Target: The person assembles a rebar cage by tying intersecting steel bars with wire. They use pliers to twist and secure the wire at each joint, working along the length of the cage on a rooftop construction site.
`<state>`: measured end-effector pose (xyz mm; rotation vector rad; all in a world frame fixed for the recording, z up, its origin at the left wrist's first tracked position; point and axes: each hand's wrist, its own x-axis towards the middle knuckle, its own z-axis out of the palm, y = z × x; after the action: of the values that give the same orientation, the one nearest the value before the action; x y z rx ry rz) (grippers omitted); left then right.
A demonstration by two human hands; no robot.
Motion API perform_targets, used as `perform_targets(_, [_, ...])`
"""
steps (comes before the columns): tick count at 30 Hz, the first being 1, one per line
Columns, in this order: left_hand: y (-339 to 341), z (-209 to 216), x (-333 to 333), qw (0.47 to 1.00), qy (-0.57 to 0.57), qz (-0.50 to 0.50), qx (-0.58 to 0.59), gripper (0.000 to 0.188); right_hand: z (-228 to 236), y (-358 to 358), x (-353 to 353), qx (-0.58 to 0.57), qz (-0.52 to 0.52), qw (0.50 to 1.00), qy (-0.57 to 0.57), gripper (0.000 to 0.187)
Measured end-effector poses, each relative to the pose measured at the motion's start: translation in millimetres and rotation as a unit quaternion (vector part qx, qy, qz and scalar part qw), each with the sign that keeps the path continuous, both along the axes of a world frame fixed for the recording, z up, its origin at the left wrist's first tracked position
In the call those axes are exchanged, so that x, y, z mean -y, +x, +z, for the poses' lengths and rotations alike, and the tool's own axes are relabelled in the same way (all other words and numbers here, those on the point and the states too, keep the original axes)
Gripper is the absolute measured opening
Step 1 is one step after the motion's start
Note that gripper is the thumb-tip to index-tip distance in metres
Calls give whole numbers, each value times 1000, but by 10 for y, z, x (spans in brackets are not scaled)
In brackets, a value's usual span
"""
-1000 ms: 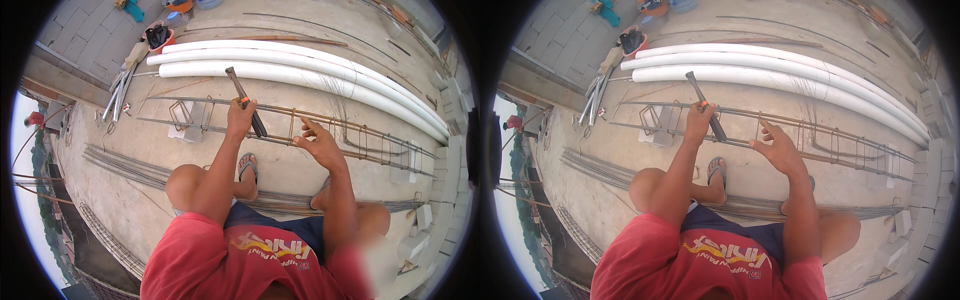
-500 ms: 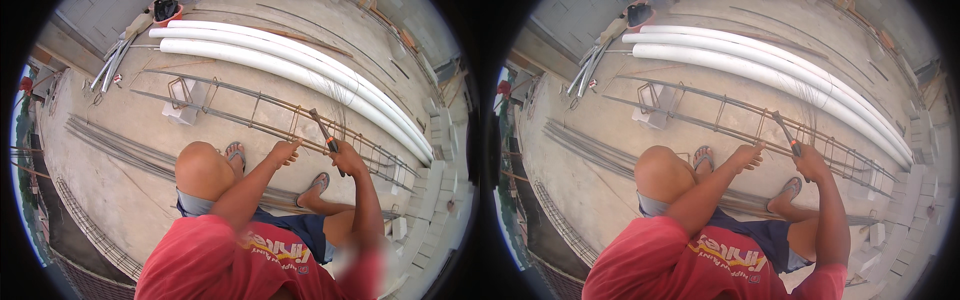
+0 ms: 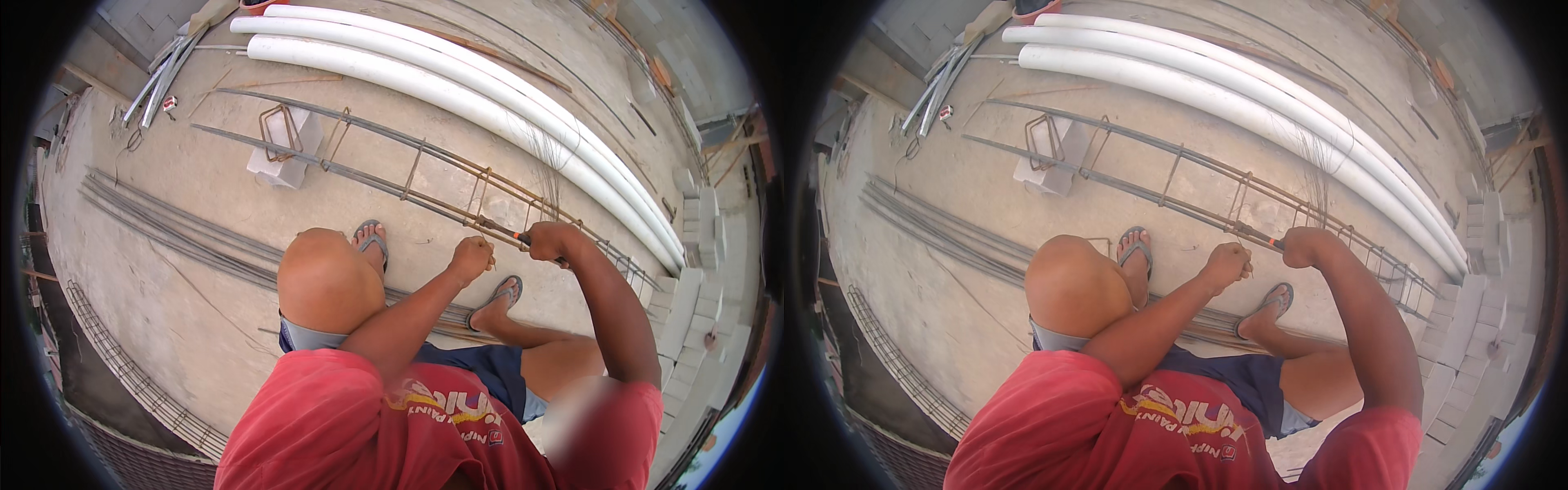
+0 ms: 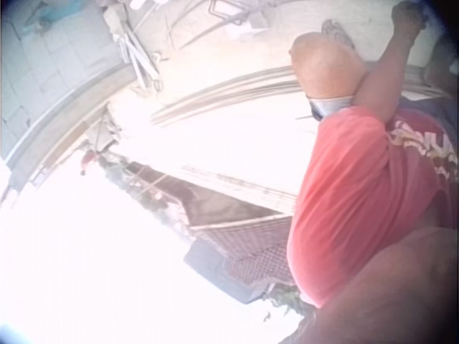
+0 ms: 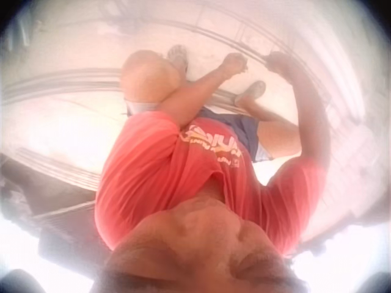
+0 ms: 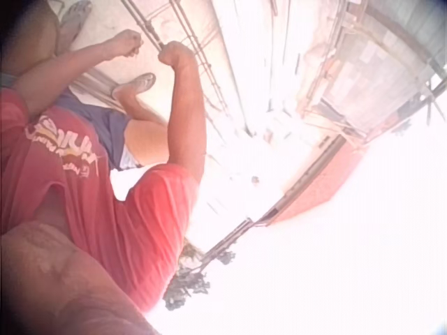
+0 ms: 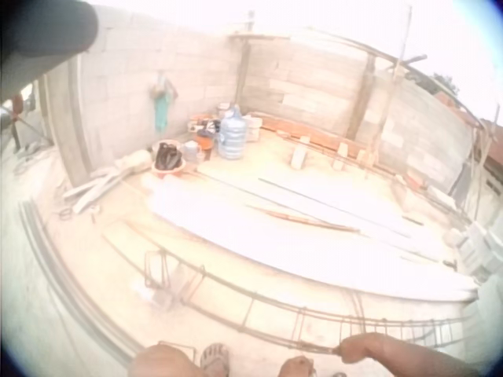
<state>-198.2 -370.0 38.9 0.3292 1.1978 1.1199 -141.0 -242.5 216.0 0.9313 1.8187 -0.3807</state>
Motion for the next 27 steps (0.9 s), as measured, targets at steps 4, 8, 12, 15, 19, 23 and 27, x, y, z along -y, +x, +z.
perform_targets(4, [-14, -34, -2, 999, 6, -17, -41, 23, 51, -192, 42, 37, 30, 999, -6, 34])
perform_targets(8, [-26, -64, 8, 999, 4, -22, -40, 23, -1, -196, -2, 38, 23, 999, -16, 34])
perform_targets(12, [-54, -35, 8, 1000, 3, -13, -16, 22, 14, -233, 13, 48, 21, 999, -1, 33])
perform_targets(15, [-62, -106, -45, 997, -2, -5, 81, 21, -155, -134, -17, 34, 74, 997, 17, 33])
perform_targets(19, [-124, -50, -81, 987, -32, 0, 155, 18, -286, -34, -106, 27, 112, 993, 29, 33])
perform_targets(23, [-162, 21, -86, 982, -51, 9, 180, 15, -232, -62, -151, 27, 108, 994, 15, 33])
perform_targets(27, [-109, 155, -106, 980, -62, 43, 185, 16, -204, -67, -119, 45, 101, 994, 1, 33])
